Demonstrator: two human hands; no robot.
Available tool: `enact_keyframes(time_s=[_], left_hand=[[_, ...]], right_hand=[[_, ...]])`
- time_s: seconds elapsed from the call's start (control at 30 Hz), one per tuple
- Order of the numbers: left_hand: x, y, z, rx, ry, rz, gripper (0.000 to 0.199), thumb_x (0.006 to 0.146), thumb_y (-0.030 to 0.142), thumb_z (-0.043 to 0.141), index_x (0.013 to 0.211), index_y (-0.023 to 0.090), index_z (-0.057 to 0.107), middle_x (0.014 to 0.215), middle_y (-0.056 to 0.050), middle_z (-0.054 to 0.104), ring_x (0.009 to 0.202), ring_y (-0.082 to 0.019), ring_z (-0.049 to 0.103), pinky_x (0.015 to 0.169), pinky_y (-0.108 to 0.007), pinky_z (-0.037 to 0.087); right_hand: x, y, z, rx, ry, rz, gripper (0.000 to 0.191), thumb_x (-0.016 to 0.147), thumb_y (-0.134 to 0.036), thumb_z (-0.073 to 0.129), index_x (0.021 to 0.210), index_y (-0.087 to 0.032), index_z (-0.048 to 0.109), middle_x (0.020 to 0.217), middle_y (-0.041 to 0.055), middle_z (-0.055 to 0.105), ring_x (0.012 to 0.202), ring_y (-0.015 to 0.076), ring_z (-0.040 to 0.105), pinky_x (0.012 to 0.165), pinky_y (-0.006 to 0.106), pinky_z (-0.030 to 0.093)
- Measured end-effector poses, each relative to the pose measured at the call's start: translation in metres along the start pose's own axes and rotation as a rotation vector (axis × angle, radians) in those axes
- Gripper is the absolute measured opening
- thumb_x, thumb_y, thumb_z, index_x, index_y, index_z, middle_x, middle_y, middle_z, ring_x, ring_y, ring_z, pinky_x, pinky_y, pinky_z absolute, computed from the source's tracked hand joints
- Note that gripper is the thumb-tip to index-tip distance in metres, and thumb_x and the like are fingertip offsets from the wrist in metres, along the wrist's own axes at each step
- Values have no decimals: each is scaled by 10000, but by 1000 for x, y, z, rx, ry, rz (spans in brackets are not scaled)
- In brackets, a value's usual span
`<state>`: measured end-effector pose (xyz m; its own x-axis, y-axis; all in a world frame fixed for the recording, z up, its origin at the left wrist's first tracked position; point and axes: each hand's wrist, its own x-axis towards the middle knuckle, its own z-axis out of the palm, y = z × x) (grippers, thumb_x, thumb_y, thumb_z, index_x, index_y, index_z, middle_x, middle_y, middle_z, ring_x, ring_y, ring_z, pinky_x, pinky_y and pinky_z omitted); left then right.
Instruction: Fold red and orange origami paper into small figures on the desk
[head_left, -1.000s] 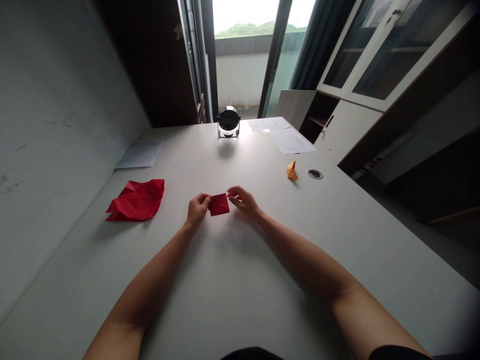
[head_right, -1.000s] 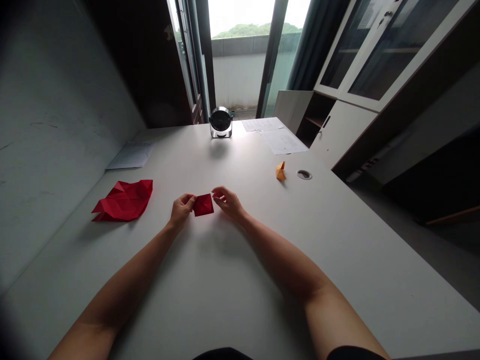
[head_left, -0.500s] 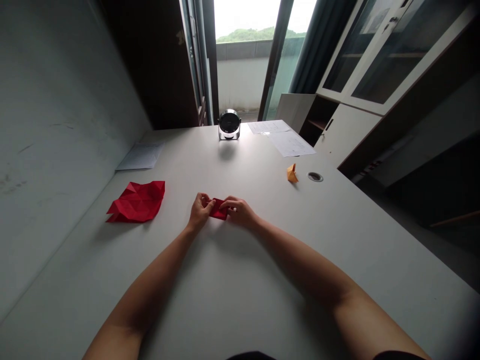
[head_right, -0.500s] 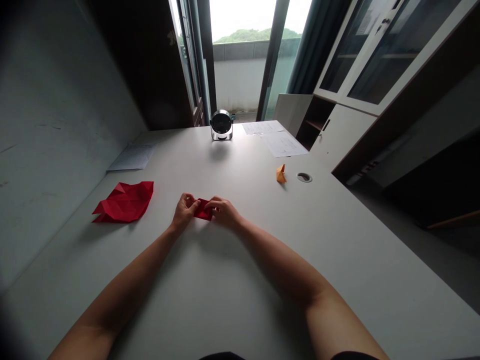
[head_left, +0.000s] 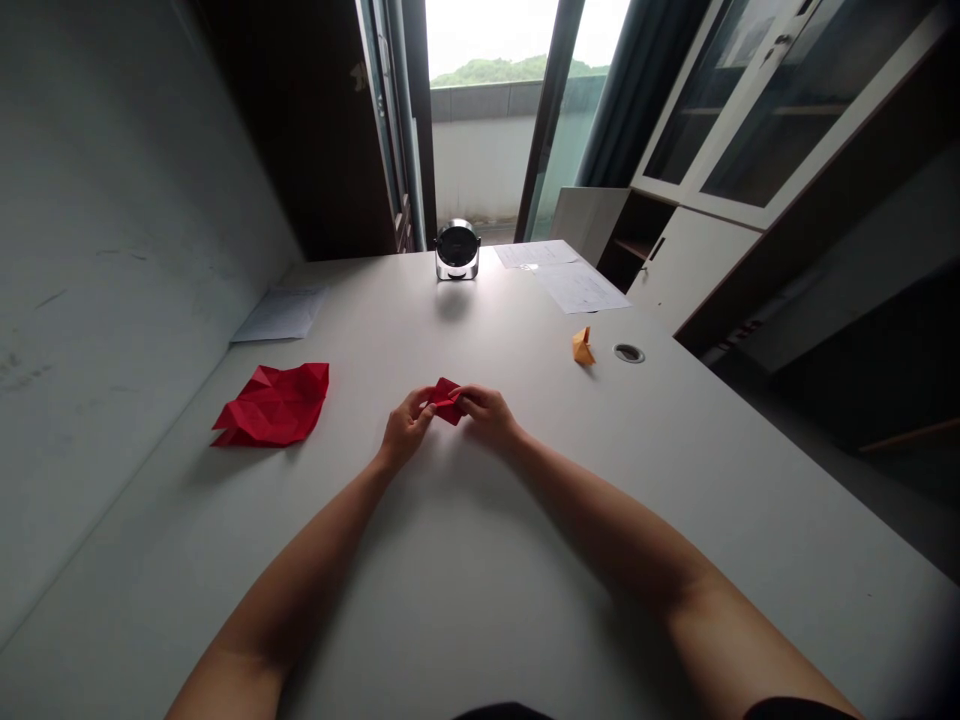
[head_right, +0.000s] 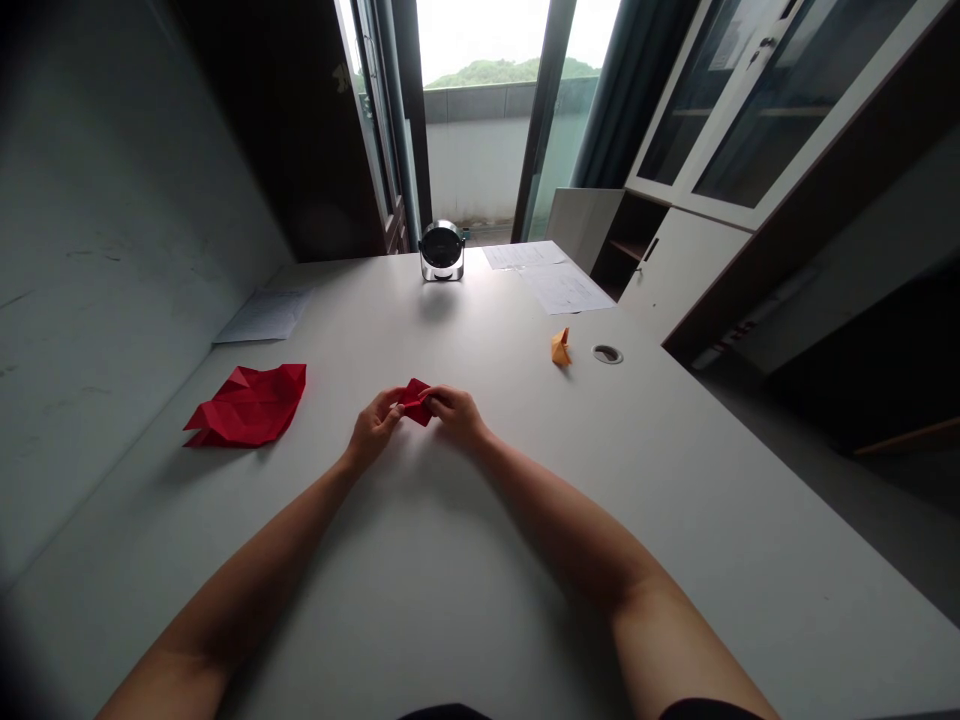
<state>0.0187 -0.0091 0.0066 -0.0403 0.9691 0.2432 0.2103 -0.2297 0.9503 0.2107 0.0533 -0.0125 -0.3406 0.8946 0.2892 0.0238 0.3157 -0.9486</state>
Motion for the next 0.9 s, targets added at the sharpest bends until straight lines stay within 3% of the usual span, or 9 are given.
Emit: enact_keyframes(time_s=[0.2, 0.43, 0.63, 0.7, 0.8, 0.9], left_hand=[[-2, 1, -2, 46, 15, 50, 368, 881, 417, 677, 1193, 223, 678, 1146, -93, 725, 960, -236, 715, 827, -333, 551], [1, -8, -3, 56, 89, 42, 253, 905, 403, 625, 1019, 193, 710, 959, -72, 743, 856, -202, 699, 781, -314, 545], [-1, -2, -2, 23, 98, 38, 294, 904, 361, 633, 1160, 226, 683, 1033, -74, 758, 921, -211, 717, 824, -336, 561], [-2, 0, -2, 32, 83, 50, 304, 906, 356, 632, 1179, 239, 701, 1096, -74, 754, 986, -222, 714, 881, -357, 560], [-2, 1, -1, 27, 86, 53, 308, 896, 360, 645, 1167, 238, 729, 1145, -71, 748, 1046, -239, 707, 935, -384, 557], [-1, -1, -2, 55, 97, 61, 312, 897, 356, 642, 1170, 236, 735, 1136, -65, 755, 1046, -244, 709, 933, -397, 561]], right_hand=[[0, 0, 0, 78, -30, 56, 373, 842, -512, 659, 966, -170, 741, 814, 48, 718, 719, 166, 623, 689, 299, 509], [0, 3, -1, 59, -91, 31, 381, 847, -530, 665, 956, -173, 741, 786, 40, 706, 682, 151, 604, 658, 278, 496], [-1, -2, 0, 65, -88, 31, 378, 860, -539, 646, 895, -171, 727, 712, 27, 668, 652, 147, 591, 641, 278, 497], [-2, -2, 1, 106, -60, 23, 360, 859, -517, 653, 941, -174, 725, 744, 30, 679, 673, 151, 603, 659, 286, 509], [-3, -3, 4, 151, -22, 21, 422, 864, -484, 649, 1168, -194, 686, 808, 31, 703, 713, 160, 628, 694, 307, 539], [-4, -2, 7, 86, -15, 7, 471, 885, -453, 620, 1291, -215, 638, 821, 20, 711, 735, 161, 641, 722, 311, 547]])
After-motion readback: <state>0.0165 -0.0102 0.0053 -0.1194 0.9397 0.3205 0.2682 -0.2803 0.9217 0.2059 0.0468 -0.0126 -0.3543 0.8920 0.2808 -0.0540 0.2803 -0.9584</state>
